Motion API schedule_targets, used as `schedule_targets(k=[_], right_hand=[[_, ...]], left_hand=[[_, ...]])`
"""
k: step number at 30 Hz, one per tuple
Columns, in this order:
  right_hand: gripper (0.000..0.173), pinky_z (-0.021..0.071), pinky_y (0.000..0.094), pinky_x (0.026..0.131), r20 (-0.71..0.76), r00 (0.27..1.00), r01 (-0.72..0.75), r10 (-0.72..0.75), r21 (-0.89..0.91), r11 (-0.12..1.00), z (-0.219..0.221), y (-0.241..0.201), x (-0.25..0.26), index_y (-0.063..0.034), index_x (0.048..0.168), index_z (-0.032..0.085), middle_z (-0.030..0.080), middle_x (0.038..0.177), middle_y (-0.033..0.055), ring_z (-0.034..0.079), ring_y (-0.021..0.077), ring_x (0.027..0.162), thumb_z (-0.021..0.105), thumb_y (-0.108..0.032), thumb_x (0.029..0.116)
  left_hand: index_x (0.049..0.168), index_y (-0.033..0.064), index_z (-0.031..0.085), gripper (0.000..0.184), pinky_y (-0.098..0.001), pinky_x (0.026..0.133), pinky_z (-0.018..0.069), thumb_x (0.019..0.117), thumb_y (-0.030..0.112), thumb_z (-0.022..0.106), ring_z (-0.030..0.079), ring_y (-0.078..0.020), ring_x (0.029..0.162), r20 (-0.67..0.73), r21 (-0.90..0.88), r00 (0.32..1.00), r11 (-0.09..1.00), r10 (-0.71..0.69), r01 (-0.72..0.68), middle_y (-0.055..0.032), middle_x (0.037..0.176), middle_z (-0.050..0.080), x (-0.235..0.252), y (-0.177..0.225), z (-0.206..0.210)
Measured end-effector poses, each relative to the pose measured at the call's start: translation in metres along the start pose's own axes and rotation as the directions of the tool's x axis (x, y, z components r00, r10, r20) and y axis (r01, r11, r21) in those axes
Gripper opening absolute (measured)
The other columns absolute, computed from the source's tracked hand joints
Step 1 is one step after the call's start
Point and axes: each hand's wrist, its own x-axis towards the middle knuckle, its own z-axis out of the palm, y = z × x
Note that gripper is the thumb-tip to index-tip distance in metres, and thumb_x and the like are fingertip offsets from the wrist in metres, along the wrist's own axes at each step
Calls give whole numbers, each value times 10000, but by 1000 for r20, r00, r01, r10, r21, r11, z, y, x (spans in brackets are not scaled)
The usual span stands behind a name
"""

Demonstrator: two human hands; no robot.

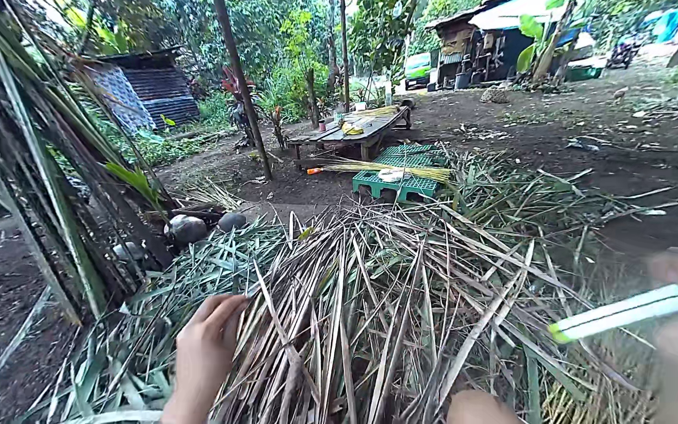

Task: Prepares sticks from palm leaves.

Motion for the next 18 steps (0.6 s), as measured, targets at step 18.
schedule_targets(k=[18], right_hand=[[327, 492, 161, 637, 662, 602, -786, 446, 395, 475, 131, 42, -152, -119, 1326, 633, 586, 649, -114, 558, -29, 588, 517, -270, 1060]], left_hand=[[984, 144, 695, 51, -260, 762, 640, 941, 146, 722, 752, -92, 831, 211, -972, 955, 61, -210, 228, 8, 936, 759, -6, 143, 38]])
